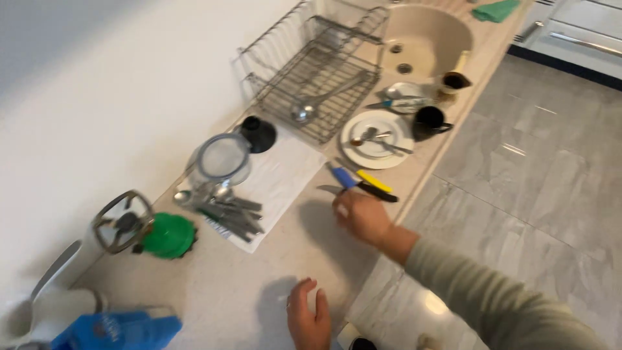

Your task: Setting and clearing a dining table with plates, napkins, cutlery, and glasses

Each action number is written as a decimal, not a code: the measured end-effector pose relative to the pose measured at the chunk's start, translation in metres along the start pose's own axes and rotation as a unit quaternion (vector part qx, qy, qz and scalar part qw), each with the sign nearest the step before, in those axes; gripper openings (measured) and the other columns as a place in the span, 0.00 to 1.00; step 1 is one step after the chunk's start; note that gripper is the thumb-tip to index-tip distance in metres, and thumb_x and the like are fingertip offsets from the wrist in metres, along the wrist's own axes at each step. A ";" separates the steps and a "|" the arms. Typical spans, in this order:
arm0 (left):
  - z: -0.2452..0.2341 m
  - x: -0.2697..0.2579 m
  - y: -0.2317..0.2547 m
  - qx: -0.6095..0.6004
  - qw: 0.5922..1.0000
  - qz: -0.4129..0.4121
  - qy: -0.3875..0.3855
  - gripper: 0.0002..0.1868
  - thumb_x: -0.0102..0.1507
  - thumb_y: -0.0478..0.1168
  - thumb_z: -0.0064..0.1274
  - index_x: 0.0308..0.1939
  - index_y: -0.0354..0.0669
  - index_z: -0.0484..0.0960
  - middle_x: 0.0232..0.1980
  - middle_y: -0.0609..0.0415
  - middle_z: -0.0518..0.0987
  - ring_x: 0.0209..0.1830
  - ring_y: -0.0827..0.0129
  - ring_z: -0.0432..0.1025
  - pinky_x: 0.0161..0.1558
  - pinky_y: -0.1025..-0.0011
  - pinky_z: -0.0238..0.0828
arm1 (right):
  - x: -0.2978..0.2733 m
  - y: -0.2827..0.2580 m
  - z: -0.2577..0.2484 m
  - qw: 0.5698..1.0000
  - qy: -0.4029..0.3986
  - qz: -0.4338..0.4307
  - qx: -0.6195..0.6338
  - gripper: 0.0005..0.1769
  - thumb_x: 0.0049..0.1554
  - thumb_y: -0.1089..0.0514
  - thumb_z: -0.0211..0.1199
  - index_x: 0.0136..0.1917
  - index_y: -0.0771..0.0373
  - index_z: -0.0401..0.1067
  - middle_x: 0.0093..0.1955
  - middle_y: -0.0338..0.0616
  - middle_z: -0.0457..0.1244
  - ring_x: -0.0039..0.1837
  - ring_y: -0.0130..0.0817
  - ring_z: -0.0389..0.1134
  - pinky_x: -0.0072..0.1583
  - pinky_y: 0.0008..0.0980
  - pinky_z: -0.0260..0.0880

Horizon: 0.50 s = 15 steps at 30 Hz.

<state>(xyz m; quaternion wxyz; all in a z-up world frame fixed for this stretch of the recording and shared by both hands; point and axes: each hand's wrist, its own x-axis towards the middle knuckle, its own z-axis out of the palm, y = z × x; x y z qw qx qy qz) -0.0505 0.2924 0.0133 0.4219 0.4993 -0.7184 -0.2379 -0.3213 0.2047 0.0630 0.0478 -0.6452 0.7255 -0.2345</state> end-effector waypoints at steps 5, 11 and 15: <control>0.024 -0.044 0.046 -0.077 0.981 -0.129 -0.125 0.08 0.58 0.47 0.60 0.37 0.54 0.92 0.29 0.62 0.91 0.27 0.77 0.83 0.36 0.75 0.80 | -0.149 0.010 -0.057 0.996 -0.011 -0.075 0.036 0.10 0.61 0.50 0.60 0.41 0.56 0.67 0.37 0.47 0.63 0.36 0.54 0.66 0.37 0.54 0.64; 0.098 -0.100 0.167 -0.042 0.956 -0.138 -0.257 0.21 0.59 0.52 0.61 0.16 0.49 0.74 0.10 0.55 0.64 0.13 0.68 0.59 0.20 0.67 0.59 | -0.341 0.104 -0.129 0.978 -0.156 0.041 0.134 0.07 0.61 0.50 0.61 0.45 0.54 0.73 0.41 0.43 0.65 0.38 0.51 0.67 0.40 0.50 0.66; 0.167 -0.154 0.258 -0.089 0.929 -0.111 -0.342 0.23 0.61 0.52 0.60 0.16 0.45 0.74 0.12 0.58 0.63 0.15 0.73 0.57 0.20 0.69 0.58 | -0.453 0.167 -0.183 0.984 -0.096 0.105 0.111 0.06 0.59 0.53 0.62 0.42 0.56 0.72 0.39 0.44 0.65 0.38 0.51 0.66 0.38 0.50 0.65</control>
